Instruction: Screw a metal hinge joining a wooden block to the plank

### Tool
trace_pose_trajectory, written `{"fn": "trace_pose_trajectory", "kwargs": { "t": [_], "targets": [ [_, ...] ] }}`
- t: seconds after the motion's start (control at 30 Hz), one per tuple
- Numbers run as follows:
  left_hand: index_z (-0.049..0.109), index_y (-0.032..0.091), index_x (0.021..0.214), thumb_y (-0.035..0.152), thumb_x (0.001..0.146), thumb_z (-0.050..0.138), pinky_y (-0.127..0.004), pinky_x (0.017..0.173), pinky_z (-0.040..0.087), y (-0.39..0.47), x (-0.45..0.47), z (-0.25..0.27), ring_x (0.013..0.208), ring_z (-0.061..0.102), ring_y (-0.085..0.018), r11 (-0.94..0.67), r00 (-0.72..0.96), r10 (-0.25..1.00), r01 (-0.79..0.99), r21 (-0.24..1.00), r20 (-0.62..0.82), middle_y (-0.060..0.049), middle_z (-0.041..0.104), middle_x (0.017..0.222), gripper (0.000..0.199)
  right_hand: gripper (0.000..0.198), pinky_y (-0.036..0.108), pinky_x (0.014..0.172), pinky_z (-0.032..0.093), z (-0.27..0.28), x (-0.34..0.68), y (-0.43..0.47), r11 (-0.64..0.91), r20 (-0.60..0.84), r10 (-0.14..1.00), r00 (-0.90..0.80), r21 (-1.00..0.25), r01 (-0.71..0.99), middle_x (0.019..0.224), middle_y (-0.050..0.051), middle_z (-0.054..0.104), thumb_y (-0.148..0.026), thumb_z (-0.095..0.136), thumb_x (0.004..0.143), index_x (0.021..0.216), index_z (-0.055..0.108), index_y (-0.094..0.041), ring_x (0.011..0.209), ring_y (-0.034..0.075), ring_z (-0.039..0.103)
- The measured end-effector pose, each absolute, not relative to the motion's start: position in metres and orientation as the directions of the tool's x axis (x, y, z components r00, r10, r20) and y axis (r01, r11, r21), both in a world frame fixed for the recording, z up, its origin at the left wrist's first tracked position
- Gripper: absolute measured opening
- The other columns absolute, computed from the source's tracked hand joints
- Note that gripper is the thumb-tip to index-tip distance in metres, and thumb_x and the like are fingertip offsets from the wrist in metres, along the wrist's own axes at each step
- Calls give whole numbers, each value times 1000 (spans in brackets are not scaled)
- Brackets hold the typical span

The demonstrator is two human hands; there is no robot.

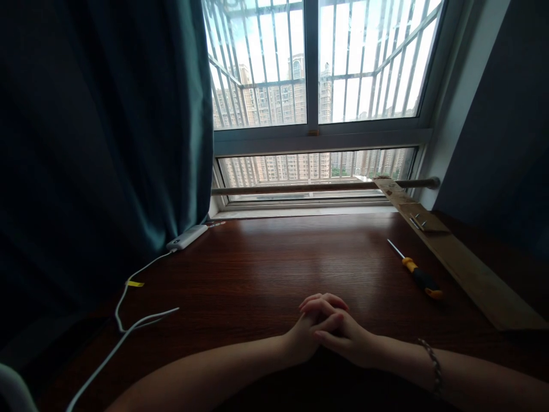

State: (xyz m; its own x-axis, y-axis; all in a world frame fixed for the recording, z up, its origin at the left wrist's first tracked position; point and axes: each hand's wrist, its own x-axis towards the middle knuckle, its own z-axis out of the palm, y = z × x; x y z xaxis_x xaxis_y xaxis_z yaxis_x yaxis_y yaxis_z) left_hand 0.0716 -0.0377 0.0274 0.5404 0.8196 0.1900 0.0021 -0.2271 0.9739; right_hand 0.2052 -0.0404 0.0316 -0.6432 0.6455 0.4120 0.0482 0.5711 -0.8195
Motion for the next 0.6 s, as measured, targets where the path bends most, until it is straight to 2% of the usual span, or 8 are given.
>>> {"fn": "trace_pose_trajectory", "kwargs": {
  "t": [0.6],
  "targets": [
    [59, 16, 95, 35, 79, 49, -34, 87, 39, -38, 71, 29, 95, 47, -19, -252, 539, 818, 27, 967, 198, -6, 50, 94, 26, 33, 36, 91, 37, 31, 205, -40, 568, 409, 649, -642, -821, 51, 110, 8, 47, -27, 52, 80, 112, 47, -20, 107, 20, 43]
  ]
}}
